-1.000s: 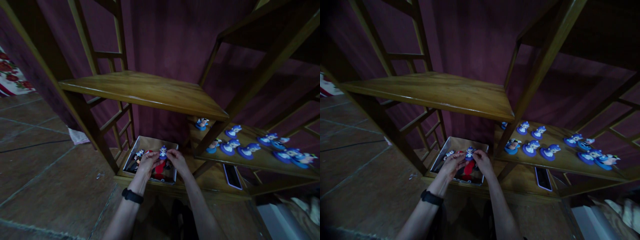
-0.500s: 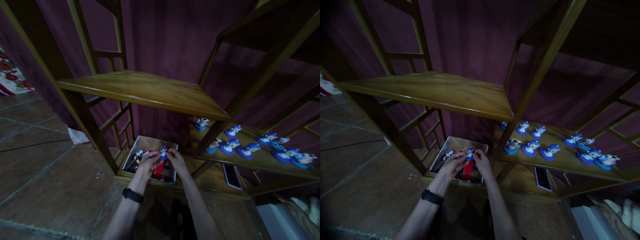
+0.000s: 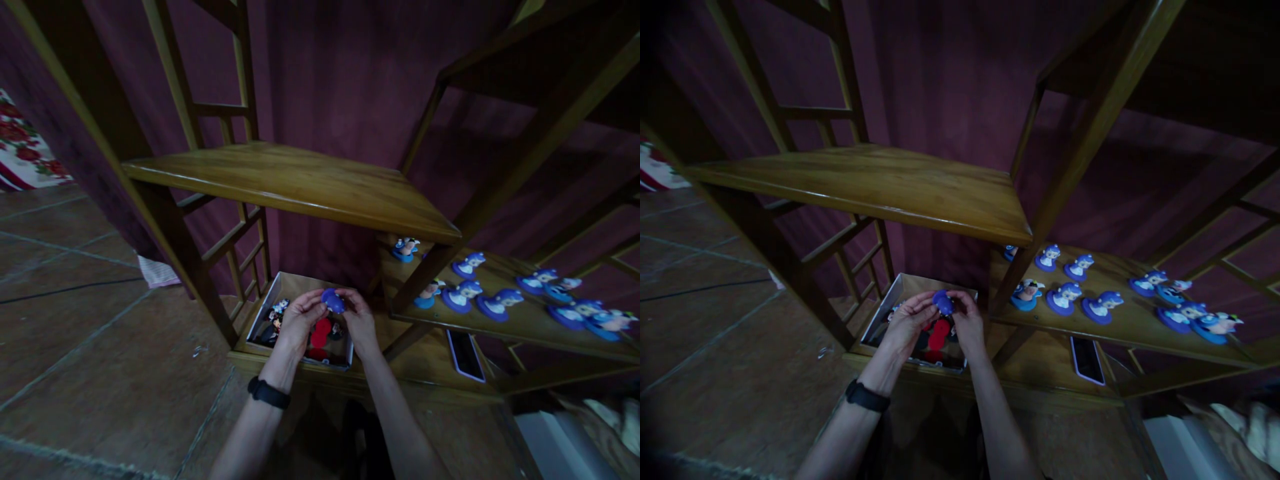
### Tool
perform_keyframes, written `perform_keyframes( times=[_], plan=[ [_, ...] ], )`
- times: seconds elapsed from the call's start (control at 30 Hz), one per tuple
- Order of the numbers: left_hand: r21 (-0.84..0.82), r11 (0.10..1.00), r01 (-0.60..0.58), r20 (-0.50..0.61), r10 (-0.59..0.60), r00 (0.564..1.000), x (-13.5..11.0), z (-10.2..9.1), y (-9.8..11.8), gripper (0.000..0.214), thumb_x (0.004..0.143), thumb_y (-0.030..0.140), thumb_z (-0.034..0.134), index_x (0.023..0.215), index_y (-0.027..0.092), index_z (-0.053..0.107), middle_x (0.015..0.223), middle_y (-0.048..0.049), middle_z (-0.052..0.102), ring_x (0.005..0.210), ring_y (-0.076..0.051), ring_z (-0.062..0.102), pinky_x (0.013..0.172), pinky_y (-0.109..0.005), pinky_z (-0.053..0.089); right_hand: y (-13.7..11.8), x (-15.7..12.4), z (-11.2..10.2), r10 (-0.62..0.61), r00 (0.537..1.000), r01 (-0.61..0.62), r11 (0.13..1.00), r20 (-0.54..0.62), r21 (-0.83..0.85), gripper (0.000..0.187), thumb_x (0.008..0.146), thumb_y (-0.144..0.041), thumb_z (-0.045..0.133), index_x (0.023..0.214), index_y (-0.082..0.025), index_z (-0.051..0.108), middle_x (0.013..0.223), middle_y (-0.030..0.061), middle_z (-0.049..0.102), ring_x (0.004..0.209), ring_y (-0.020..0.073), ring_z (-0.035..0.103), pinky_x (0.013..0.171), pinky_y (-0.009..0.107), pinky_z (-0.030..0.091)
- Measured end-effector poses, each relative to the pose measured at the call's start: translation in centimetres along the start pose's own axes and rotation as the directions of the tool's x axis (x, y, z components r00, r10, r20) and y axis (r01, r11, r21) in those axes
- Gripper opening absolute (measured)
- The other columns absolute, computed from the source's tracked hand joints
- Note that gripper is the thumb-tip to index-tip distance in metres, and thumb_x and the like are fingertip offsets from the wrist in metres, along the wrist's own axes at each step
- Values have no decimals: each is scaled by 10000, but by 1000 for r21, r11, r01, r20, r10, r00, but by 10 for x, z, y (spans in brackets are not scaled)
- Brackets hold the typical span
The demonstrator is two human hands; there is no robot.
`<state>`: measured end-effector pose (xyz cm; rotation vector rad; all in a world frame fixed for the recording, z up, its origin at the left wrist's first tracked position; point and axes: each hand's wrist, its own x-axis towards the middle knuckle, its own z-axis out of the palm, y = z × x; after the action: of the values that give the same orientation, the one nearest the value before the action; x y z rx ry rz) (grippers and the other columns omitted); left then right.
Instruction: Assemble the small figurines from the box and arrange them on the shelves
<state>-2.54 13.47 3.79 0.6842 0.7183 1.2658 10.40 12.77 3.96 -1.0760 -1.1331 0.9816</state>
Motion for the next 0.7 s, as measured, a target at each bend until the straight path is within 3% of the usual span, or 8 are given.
perform_keyframes(
  times=[0.53, 0.7],
  plan=[
    [-18, 999, -45, 39, 45, 998, 1, 2, 3, 333, 614, 161, 750, 937, 129, 672, 879, -72, 699, 772, -128, 629, 756, -233, 470, -4, 0, -1, 28, 999, -30, 997, 37, 77, 210, 707, -210, 542, 906, -227, 606, 900, -5, 639, 819, 147, 575, 761, 273, 449],
    [-65, 998, 21, 37, -19, 999, 1, 0, 4, 351, 617, 145, 745, 956, 118, 657, 883, -83, 695, 777, -135, 636, 748, -239, 484, -6, 0, 0, 0, 999, -2, 999, 33, 43, 203, 702, -211, 567, 899, -226, 613, 921, -5, 643, 871, 154, 579, 813, 285, 449]
  ],
)
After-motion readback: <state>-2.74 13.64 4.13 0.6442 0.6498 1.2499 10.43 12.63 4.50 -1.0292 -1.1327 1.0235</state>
